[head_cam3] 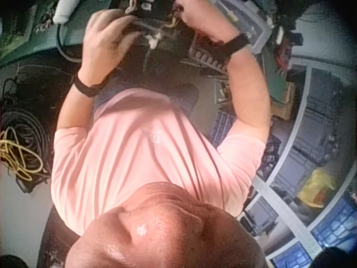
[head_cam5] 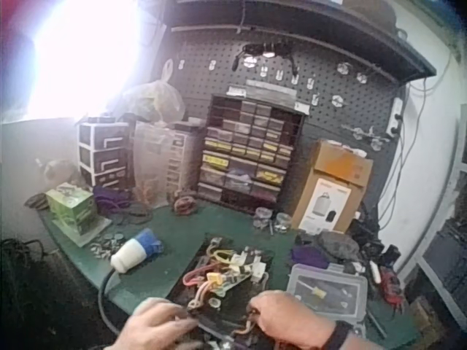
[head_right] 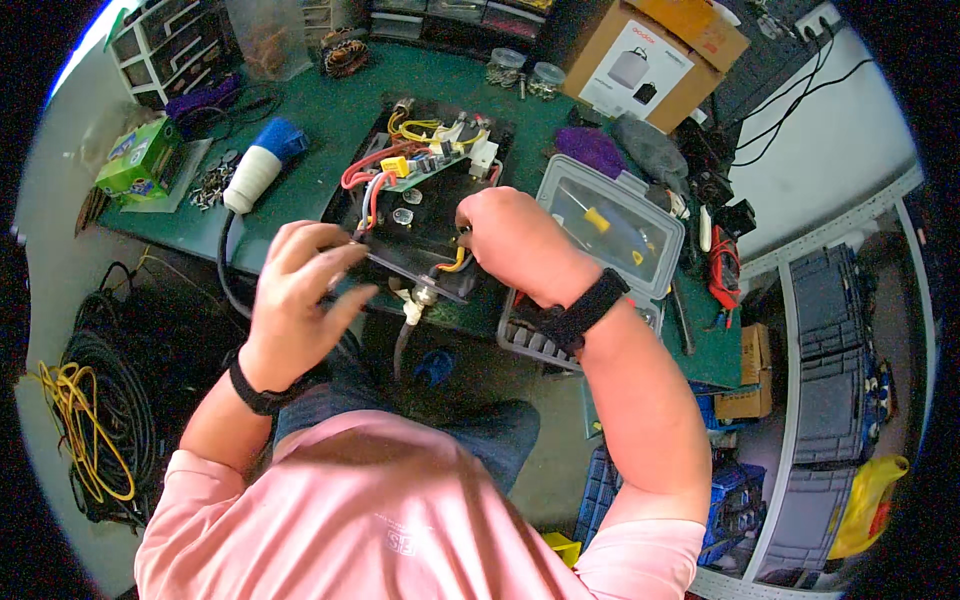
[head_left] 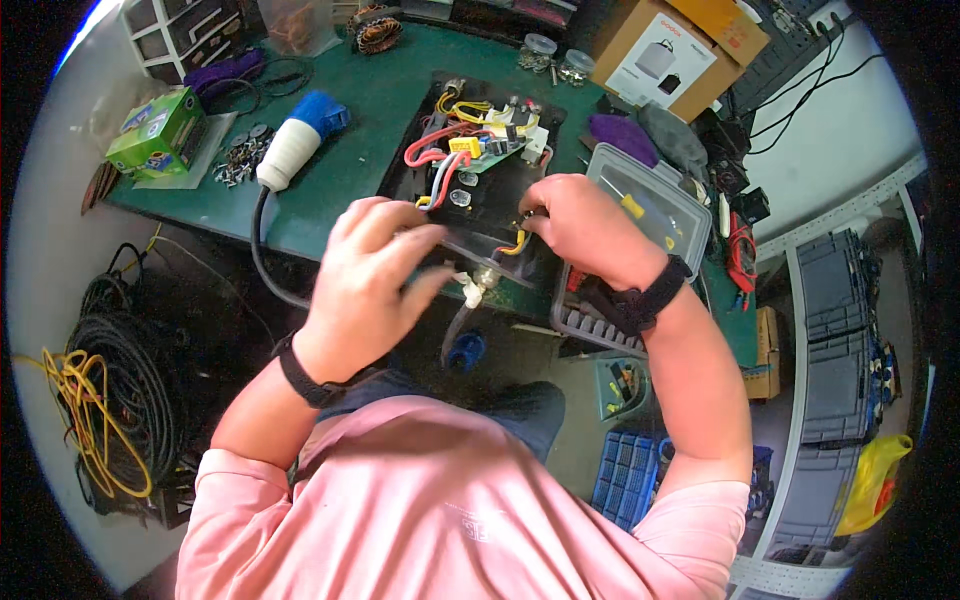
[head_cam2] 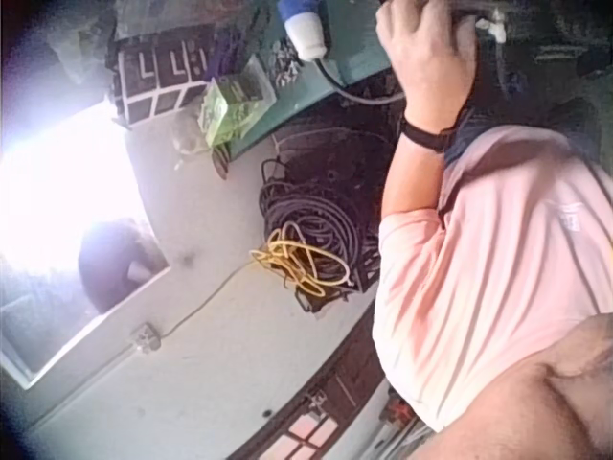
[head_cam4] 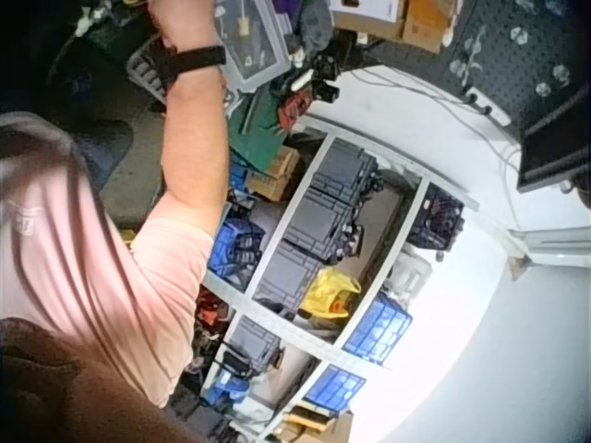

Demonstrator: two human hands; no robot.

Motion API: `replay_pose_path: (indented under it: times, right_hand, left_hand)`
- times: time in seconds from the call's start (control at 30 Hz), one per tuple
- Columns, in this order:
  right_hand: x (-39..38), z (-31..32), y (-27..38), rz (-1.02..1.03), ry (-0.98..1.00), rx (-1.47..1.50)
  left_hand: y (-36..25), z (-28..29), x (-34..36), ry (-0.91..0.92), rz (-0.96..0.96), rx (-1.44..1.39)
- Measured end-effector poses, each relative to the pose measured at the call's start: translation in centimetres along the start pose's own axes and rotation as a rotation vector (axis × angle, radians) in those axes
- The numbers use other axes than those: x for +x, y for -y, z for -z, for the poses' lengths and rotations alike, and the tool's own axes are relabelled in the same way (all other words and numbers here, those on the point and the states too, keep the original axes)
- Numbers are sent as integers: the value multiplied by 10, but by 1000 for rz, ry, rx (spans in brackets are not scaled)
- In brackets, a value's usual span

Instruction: The person works on an open electronic device with exposed wiring and a circuit board. They manipulate the internal components, open a plastic case to retrieve small metal parts, and use a screwdriver to adjust connections on the device.

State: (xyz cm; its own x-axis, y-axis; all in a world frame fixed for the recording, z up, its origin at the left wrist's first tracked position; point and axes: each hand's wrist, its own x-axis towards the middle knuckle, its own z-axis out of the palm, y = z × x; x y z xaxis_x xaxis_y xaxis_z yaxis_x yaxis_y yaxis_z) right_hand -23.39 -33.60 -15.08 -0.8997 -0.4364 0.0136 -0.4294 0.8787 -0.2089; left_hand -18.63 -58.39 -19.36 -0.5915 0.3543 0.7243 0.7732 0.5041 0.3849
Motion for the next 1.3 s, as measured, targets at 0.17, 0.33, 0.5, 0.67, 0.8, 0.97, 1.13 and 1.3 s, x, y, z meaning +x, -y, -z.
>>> replay_pose_path:
  times: [0.17, 0.33, 0.5, 0.67, 0.8, 0.97, 1.13, 1.3]
  right_hand:
    - [1, 3, 2, -31, -11, 35]
    - [2, 0, 1, 38, -46, -50]
    - [3, 1, 0, 103, -28, -201]
    - [2, -3, -5, 151, -7, -338]
    - [5, 2, 9, 37, 49, -352]
    - [4, 2, 5, -14, 78, -293]
    - [1, 9, 6, -56, 99, -257]
    - [0, 14, -7, 99, 85, -154]
  left_hand:
    - [5, -25, 10, 118, -77, -60]
    - [12, -34, 11, 112, -80, -76]
    - [13, -36, 14, 98, -103, -82]
    - [14, -39, 14, 78, -116, -108]
    - [13, -37, 15, 90, -110, -86]
    - [12, -38, 16, 89, -109, -82]
    - [12, -38, 17, 99, -110, -98]
    - [12, -37, 19, 120, -115, -86]
